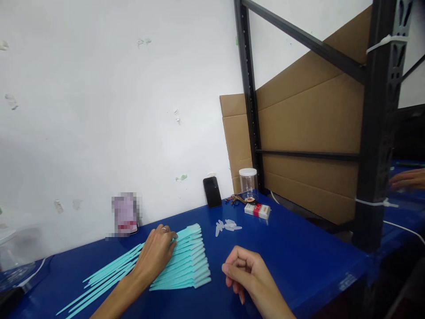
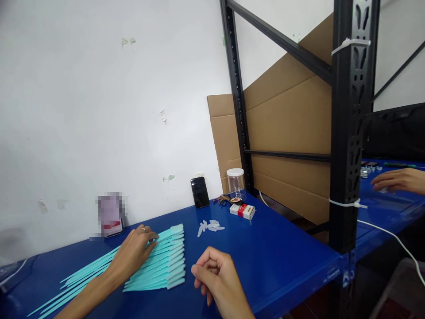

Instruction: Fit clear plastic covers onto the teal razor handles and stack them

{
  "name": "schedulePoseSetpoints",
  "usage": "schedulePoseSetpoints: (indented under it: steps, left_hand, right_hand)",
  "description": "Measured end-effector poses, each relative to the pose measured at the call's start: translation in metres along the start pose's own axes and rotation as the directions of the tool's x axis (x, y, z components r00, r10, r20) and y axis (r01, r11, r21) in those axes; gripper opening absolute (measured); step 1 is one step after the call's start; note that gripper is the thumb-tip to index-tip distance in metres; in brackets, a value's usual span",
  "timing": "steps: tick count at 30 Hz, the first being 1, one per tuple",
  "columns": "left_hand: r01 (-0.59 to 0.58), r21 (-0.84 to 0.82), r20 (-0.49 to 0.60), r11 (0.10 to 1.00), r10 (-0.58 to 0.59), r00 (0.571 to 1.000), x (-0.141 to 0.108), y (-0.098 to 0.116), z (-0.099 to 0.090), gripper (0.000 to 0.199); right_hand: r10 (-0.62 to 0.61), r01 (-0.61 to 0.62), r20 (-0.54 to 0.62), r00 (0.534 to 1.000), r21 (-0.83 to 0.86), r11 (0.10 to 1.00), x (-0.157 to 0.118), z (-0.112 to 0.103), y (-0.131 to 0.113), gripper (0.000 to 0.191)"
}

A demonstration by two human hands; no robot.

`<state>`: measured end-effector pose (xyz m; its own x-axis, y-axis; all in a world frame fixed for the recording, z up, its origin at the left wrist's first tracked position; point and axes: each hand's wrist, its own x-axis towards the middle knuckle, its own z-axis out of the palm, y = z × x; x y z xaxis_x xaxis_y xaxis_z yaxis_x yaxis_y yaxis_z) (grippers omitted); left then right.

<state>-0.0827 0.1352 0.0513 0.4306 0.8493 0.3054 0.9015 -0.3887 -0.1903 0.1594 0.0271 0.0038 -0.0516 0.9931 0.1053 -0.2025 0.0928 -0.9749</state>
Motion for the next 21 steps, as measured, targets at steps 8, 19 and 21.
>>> schedulePoseSetpoints:
  steps: [8, 19, 21]
  left_hand:
    - [-0.024, 0.018, 0.013, 1.0, 0.023, 1.0, 0.005, -0.002, 0.006, 0.029]
    - [-0.015, -0.042, -0.11, 0.999, 0.01, 0.994, -0.015, -0.019, -0.007, 0.037]
    - [-0.018, -0.068, -0.131, 0.998, 0.009, 0.991, -0.035, -0.04, -0.004, 0.037]
  right_hand:
    - [0.004, -0.004, 0.001, 1.0, 0.007, 1.0, -0.001, 0.001, -0.002, 0.038]
    - [-0.037, 0.038, -0.024, 0.999, 0.072, 0.997, 0.002, 0.002, 0.001, 0.032]
    - [-0.027, 0.029, -0.033, 0.999, 0.061, 0.998, 0.001, 0.001, -0.001, 0.032]
